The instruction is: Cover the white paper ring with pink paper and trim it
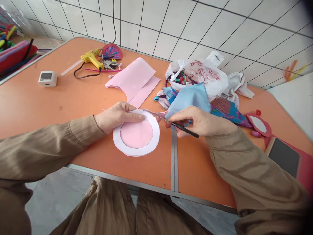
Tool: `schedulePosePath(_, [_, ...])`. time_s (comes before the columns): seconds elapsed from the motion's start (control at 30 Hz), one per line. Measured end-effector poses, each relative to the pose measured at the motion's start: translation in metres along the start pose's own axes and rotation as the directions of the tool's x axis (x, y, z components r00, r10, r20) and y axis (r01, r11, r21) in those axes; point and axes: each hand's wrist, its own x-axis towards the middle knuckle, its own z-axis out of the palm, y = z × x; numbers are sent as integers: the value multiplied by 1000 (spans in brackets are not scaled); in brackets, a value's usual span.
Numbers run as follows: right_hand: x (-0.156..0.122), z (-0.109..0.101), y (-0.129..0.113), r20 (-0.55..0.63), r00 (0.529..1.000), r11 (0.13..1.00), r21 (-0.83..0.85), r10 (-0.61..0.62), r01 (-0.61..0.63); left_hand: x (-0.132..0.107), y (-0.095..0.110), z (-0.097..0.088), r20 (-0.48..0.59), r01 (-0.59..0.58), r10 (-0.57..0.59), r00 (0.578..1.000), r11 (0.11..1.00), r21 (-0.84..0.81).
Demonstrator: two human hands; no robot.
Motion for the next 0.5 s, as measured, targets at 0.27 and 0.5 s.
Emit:
schedulePosePath(0.27, [0,2,2,62,998,995,104,-9,2,0,-3,1,25,-12,12,1000,999,31])
schedulePosePath(0.5, [2,6,3,66,998,991,129,12,-21,-1,-3,2,58,-31,28,998,998,49])
